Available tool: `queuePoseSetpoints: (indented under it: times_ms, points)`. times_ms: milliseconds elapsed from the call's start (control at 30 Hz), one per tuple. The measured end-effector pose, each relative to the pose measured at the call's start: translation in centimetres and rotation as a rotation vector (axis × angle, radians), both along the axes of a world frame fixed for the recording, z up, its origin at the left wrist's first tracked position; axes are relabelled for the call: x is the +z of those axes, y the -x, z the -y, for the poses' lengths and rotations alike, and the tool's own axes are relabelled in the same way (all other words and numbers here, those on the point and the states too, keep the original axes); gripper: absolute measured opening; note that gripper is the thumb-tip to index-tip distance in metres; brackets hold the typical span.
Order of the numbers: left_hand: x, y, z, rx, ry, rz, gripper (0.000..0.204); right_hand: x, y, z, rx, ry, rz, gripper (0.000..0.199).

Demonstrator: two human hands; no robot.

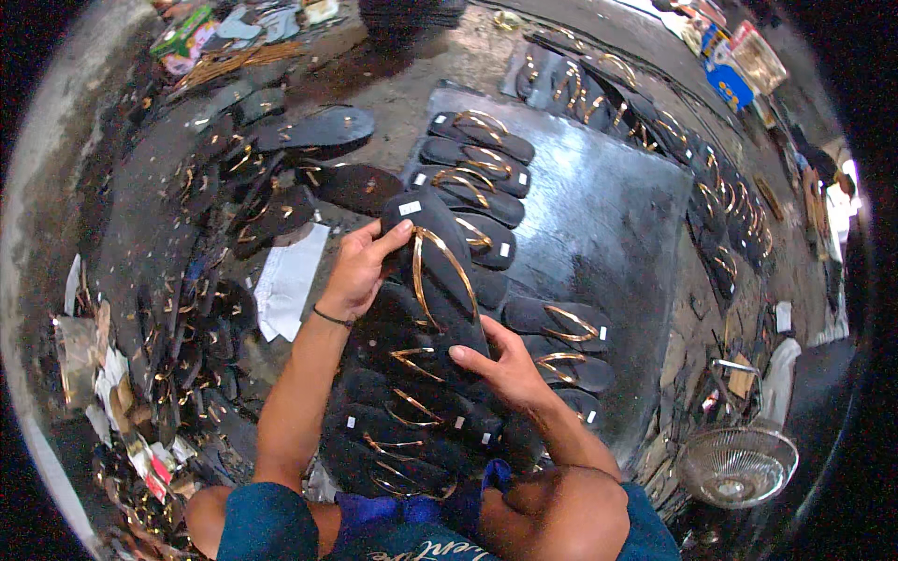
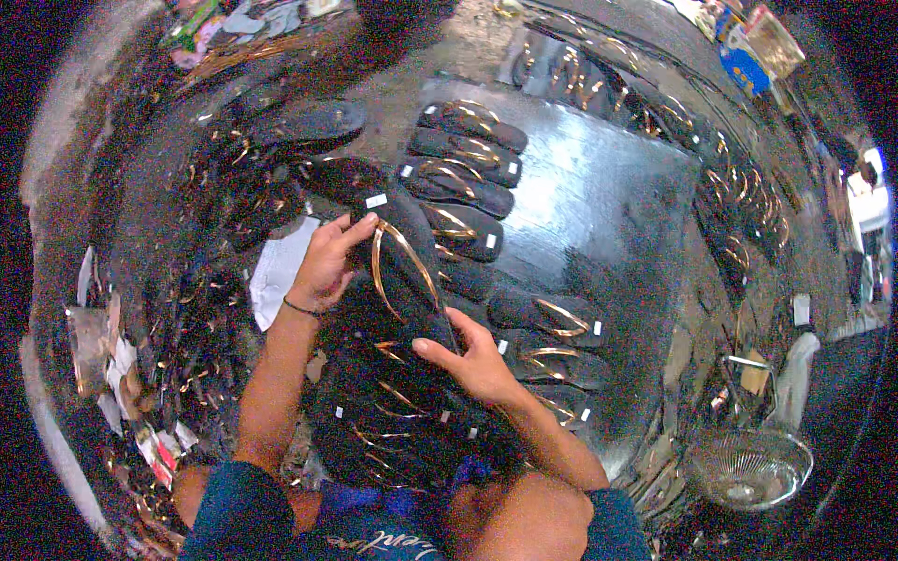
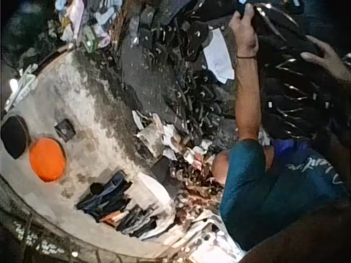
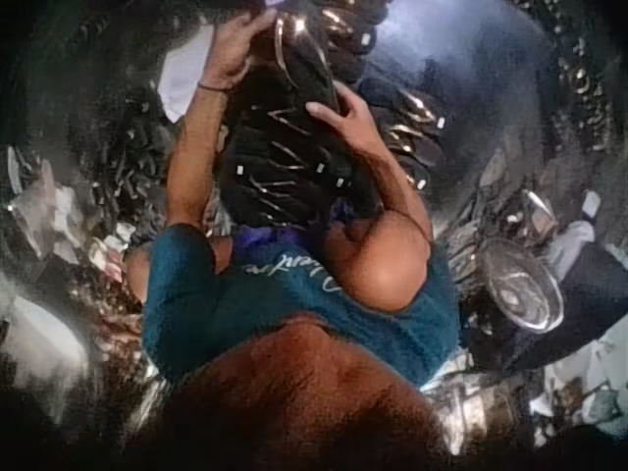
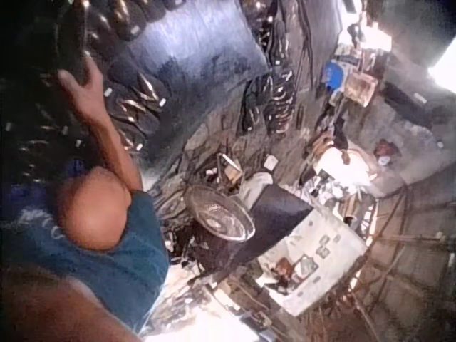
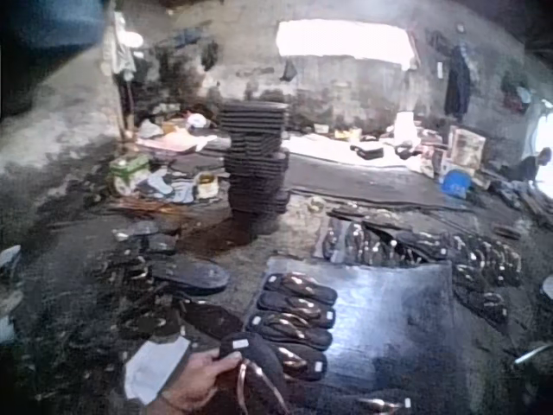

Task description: The person sits on the floor and repeatedly picks up black flip-flops with gold straps, aligns them, and places them in neat rows on a low table. The person handles the flip-flops one at a time, occasionally adjusting their orientation before stacking them.

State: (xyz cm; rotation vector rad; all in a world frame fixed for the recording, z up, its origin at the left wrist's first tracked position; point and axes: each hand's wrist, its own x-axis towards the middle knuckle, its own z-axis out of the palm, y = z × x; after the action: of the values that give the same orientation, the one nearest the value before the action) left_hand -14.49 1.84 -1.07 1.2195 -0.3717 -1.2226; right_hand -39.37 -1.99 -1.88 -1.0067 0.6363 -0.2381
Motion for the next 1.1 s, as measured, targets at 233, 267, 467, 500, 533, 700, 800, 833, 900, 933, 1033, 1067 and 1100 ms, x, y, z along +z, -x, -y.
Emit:
queuePoseSetpoints:
  times_ms: [233, 267, 467, 500, 533, 700, 800, 833, 900, 933, 1033, 1067, 1100]
  points:
    - [2.8, 6.3, 5.6, 0.017, 0.19, -0.025, 0.014, 0.7, 8.1, 8.3, -0.273, 0.112, -0.164, 0.046]
    - [1.8, 7.0, 6.4, -0.05, 0.199, 0.051, 0.016, 0.7, 10.1, 10.3, -0.317, 0.121, -0.107, 0.046]
    - [-3.8, 13.3, 12.1, -0.175, 0.112, -0.165, 0.039, -0.9, 15.9, 16.3, -0.717, 0.143, -0.085, 0.041]
    - [-5.8, 14.0, 12.0, -0.187, 0.074, -0.169, 0.039, -2.8, 16.4, 16.8, -0.707, 0.143, -0.127, 0.041]
    - [-7.9, 14.9, 11.9, -0.16, -0.015, -0.167, 0.036, -4.9, 17.0, 17.4, -0.698, 0.146, -0.172, 0.041]
    - [-13.8, 15.1, 10.8, -0.265, -0.279, 0.574, 0.049, -12.4, 18.9, 17.5, -0.68, 0.116, -0.222, 0.046]
    - [-12.5, 16.3, 11.7, -0.28, -0.336, 0.992, 0.045, -14.5, 19.6, 17.5, -0.663, 0.313, -0.546, 0.05]
    - [-12.8, 16.3, 11.8, -0.256, -0.356, 1.07, 0.046, -14.3, 19.3, 17.6, -0.638, 0.344, -0.621, 0.051]
    - [-13.3, 16.1, 11.9, -0.278, -0.421, 1.217, 0.045, -13.8, 18.9, 18.0, -0.585, 0.408, -0.77, 0.053]
    - [-13.0, 16.1, 12.2, -0.327, -0.462, 1.283, 0.043, -13.8, 18.6, 18.0, -0.607, 0.529, -0.816, 0.052]
    - [-13.0, 16.6, 13.3, -0.476, -0.563, 1.418, 0.045, -14.1, 18.3, 17.6, -0.598, 0.872, -0.966, 0.05]
    - [-12.8, 16.2, 13.8, -0.51, -0.604, 1.468, 0.047, -14.3, 18.3, 18.0, -0.558, 0.969, -1.006, 0.05]
    - [-12.7, 16.6, 14.3, -0.545, -0.588, 1.452, 0.047, -14.5, 18.6, 18.4, -0.517, 1.069, -1.044, 0.051]
